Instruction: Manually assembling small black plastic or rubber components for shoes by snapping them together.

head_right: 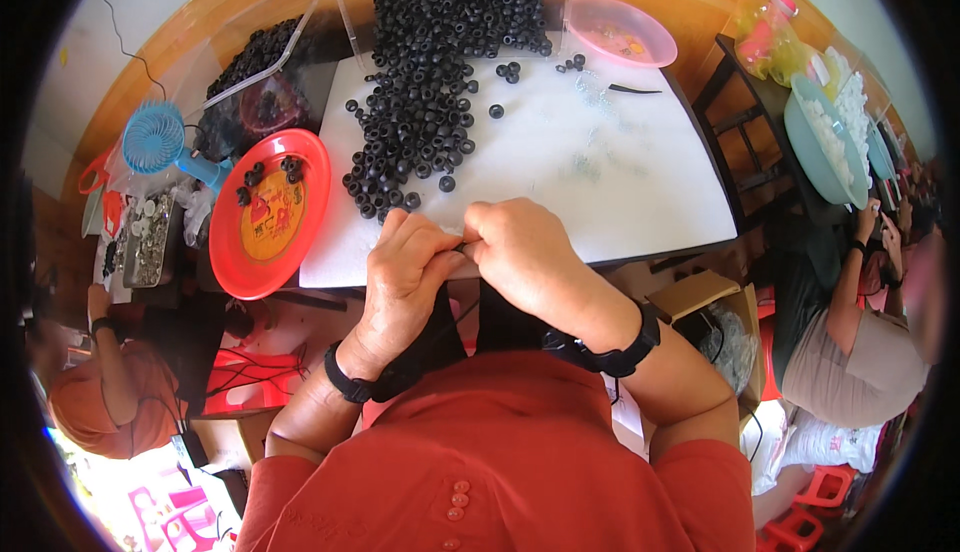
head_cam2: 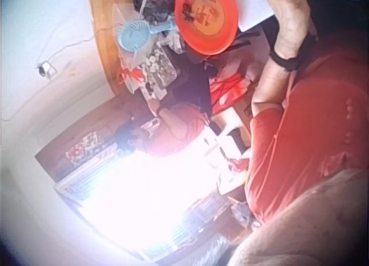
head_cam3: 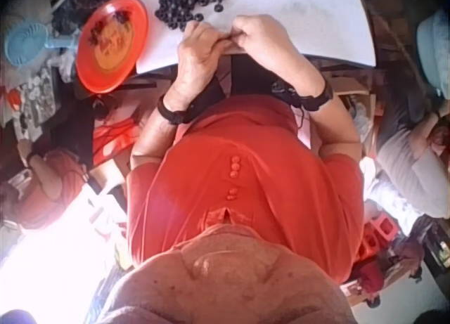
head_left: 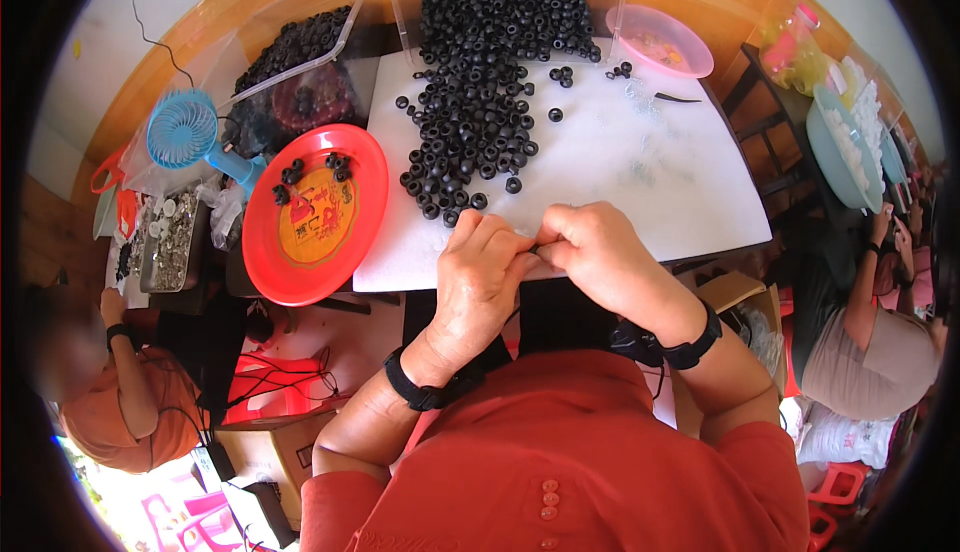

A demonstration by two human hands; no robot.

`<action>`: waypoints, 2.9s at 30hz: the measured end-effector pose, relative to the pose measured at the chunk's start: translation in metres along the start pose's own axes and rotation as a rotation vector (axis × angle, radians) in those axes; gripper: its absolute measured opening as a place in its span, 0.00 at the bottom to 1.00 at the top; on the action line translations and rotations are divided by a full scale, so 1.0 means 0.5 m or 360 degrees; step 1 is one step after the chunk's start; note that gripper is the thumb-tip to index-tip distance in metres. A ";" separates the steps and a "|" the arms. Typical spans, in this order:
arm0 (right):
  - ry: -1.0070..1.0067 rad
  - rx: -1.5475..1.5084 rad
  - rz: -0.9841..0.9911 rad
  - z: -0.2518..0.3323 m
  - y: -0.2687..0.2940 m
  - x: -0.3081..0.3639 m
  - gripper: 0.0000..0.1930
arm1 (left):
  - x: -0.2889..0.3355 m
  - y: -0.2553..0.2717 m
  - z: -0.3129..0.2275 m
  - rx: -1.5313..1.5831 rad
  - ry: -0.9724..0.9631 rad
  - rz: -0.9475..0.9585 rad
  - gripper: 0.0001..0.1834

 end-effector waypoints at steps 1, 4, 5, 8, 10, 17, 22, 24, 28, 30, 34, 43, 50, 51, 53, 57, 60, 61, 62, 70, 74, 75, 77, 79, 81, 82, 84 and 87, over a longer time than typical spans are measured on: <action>0.0068 0.0165 -0.0118 0.002 0.000 0.001 0.04 | -0.002 0.001 0.000 -0.0022 0.0003 0.0020 0.11; 0.0084 0.0228 -0.0067 0.000 0.003 -0.006 0.04 | -0.002 0.001 0.000 -0.0036 -0.0055 0.0024 0.12; 0.0080 0.0247 -0.0005 -0.002 0.002 -0.010 0.04 | -0.002 0.002 0.001 -0.0033 -0.0057 0.0025 0.12; 0.0135 0.0222 0.0023 -0.017 0.002 -0.018 0.05 | -0.010 -0.006 0.010 -0.0013 -0.0126 0.0133 0.14; 0.0149 0.0222 0.0046 -0.016 0.005 -0.020 0.05 | -0.013 -0.009 0.010 -0.0091 -0.0256 0.0198 0.15; 0.0261 0.0298 -0.0019 -0.009 -0.002 -0.023 0.04 | -0.020 -0.011 0.020 -0.0074 -0.0275 0.0246 0.14; 0.0211 0.0276 0.0085 -0.010 0.006 -0.025 0.04 | -0.012 -0.012 0.014 -0.0191 -0.0306 0.0266 0.10; 0.0180 0.0141 0.0162 -0.013 0.008 -0.025 0.05 | -0.009 -0.015 0.016 -0.0203 -0.0324 0.0219 0.10; 0.0101 0.0090 0.0053 -0.017 0.008 -0.016 0.05 | -0.014 -0.009 0.011 0.0013 -0.0208 0.0134 0.11; 0.0085 0.0034 0.0002 -0.023 0.006 -0.008 0.05 | -0.014 -0.012 0.013 -0.0002 -0.0185 0.0099 0.11; 0.0121 -0.0386 -0.0078 -0.043 0.008 0.018 0.04 | -0.007 0.026 -0.009 -0.0002 -0.0126 -0.0137 0.11; 0.0400 -0.0941 -0.0019 -0.090 0.008 0.059 0.03 | -0.051 0.230 0.041 -0.0808 0.0228 -0.0279 0.12; 0.0589 -0.0899 -0.0138 -0.003 0.137 0.131 0.23 | -0.081 0.281 -0.177 -0.0344 -0.0427 -0.0337 0.16; 0.0876 -0.0979 -0.0216 0.022 0.194 0.155 0.26 | -0.078 0.315 -0.182 -0.0152 -0.0673 -0.0177 0.16; 0.0888 -0.0927 -0.0414 0.071 0.244 0.170 0.20 | -0.088 0.285 -0.214 0.0209 -0.0593 -0.0032 0.07; 0.0846 -0.0842 -0.0430 0.075 0.291 0.207 0.21 | -0.169 0.213 -0.189 0.1285 -0.1032 0.0456 0.05; 0.0916 -0.0808 -0.0379 0.073 0.316 0.222 0.22 | -0.157 0.207 -0.171 0.1144 -0.1010 0.0369 0.06; 0.0978 -0.0793 -0.0364 0.082 0.300 0.228 0.22 | -0.160 0.216 -0.173 0.1064 -0.1024 0.0339 0.06; 0.1004 -0.0734 -0.0451 0.088 0.295 0.243 0.22 | -0.167 0.216 -0.142 0.1067 -0.1113 0.0334 0.06; 0.1306 -0.0413 -0.0797 0.204 0.347 0.282 0.24 | -0.289 0.216 -0.134 0.0830 -0.1542 0.0179 0.08; 0.1356 -0.0396 -0.0906 0.191 0.363 0.351 0.25 | -0.313 0.234 -0.136 0.0746 -0.1588 0.0167 0.09; 0.1364 -0.0389 -0.0934 0.198 0.363 0.347 0.25 | -0.319 0.232 -0.137 0.0730 -0.1599 0.0163 0.09; 0.1371 -0.0383 -0.0977 0.197 0.371 0.357 0.26 | -0.327 0.230 -0.137 0.0701 -0.1603 0.0151 0.09; 0.1349 -0.0405 -0.0988 0.185 0.368 0.372 0.26 | -0.317 0.230 -0.129 0.0679 -0.1558 0.0146 0.10; 0.1328 -0.0418 -0.0985 0.189 0.378 0.358 0.27 | -0.305 0.226 -0.122 0.0656 -0.1507 0.0126 0.10; 0.1318 -0.0418 -0.0981 0.190 0.377 0.354 0.27 | -0.298 0.223 -0.119 0.0644 -0.1482 0.0110 0.10; 0.1310 -0.0426 -0.0964 0.191 0.375 0.368 0.27 | -0.282 0.219 -0.114 0.0605 -0.1428 0.0078 0.11; 0.1317 -0.0460 -0.0944 0.187 0.373 0.349 0.28 | -0.258 0.227 -0.111 0.0523 -0.1353 0.0050 0.12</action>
Point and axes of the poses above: each hand's wrist, its own x-axis away from the middle knuckle, its own y-axis out of the back of the hand, z = x × y, the point moved 3 cm from there along -x, towards the middle knuckle, and after that the axes turned 14 degrees about -y, right-handed, at the moved point
